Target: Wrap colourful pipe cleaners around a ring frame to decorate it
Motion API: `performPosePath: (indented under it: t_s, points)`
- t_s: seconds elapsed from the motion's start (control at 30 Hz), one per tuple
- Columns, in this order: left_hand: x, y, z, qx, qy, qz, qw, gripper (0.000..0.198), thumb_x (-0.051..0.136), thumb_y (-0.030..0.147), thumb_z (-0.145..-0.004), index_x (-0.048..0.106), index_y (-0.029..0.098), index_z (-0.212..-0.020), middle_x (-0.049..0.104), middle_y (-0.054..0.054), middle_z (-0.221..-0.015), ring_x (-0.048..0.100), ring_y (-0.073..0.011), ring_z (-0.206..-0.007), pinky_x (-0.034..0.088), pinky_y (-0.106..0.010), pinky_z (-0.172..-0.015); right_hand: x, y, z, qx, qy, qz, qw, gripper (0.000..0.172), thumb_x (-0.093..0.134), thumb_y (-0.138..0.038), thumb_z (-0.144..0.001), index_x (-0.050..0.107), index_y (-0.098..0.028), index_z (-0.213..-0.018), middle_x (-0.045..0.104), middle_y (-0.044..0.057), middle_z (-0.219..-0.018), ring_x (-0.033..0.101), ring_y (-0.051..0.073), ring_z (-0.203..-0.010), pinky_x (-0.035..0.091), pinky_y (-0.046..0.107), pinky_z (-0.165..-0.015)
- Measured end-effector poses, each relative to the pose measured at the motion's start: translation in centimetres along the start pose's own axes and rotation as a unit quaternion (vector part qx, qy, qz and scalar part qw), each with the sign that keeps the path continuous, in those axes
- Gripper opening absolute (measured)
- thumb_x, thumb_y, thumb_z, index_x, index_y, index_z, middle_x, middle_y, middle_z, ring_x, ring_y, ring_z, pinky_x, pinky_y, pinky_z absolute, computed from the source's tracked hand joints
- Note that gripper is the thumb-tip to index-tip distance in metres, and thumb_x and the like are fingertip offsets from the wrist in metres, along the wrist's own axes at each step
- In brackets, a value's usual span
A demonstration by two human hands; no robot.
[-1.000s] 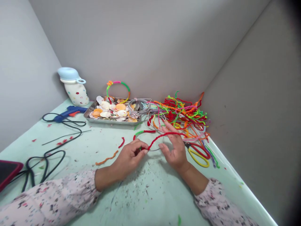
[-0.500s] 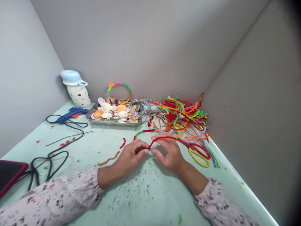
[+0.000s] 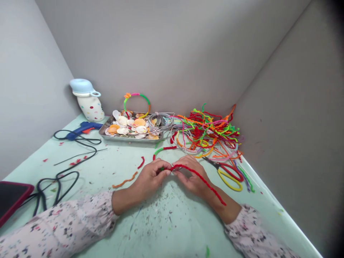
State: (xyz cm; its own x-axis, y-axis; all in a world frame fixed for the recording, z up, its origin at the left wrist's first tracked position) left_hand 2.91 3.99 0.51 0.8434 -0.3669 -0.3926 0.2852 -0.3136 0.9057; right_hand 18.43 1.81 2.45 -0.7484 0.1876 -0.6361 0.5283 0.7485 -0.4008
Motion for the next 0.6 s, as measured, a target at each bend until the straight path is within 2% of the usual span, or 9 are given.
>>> performPosePath:
  t_s: [0.1, 0.37, 0.6]
  points:
    - [0.03, -0.04, -0.02, -0.005, -0.005, -0.005, 1.0, 0.017, 0.052, 0.025, -0.087, 0.066, 0.017, -0.093, 0.062, -0.002, -0.079, 0.055, -0.0136, -0.068, 0.042, -0.023, -0.059, 0.09, 0.15, 0.06, -0.002, 0.001, -0.008, 1.0, 0.017, 0.061, -0.016, -0.085, 0.059, -0.022, -0.1, 0.066, 0.003, -0.087, 0.06, 0.018, -0.083, 0.047, 0.036, -0.077]
    - [-0.15, 0.29, -0.13, 0.007, -0.006, -0.04, 0.999, 0.019, 0.053, 0.024, -0.088, 0.069, 0.016, -0.093, 0.059, -0.001, -0.074, 0.054, -0.0151, -0.073, 0.042, -0.026, -0.068, 0.26, 0.34, 0.03, -0.032, -0.013, -0.033, 0.999, 0.016, 0.06, -0.016, -0.086, 0.06, -0.023, -0.101, 0.067, 0.003, -0.086, 0.059, 0.018, -0.082, 0.046, 0.035, -0.076]
    - [-0.04, 0.11, -0.25, -0.013, -0.014, -0.029, 0.999, 0.022, 0.051, 0.027, -0.088, 0.069, 0.015, -0.094, 0.058, -0.002, -0.077, 0.054, -0.0148, -0.071, 0.042, -0.026, -0.066, 0.33, 0.37, 0.1, -0.047, -0.025, -0.025, 0.998, 0.015, 0.059, -0.016, -0.087, 0.061, -0.023, -0.099, 0.068, 0.003, -0.086, 0.059, 0.018, -0.082, 0.046, 0.036, -0.075]
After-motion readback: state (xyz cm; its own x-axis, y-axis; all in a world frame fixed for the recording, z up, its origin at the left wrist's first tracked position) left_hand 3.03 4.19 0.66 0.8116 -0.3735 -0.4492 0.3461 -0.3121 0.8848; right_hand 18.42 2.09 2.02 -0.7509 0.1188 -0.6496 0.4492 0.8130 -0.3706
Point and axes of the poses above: each hand's wrist, its own z-axis away from the middle knuckle, its own x-axis out of the palm, y = z × x, the point moved 5 cm from there along -z, towards the middle knuckle
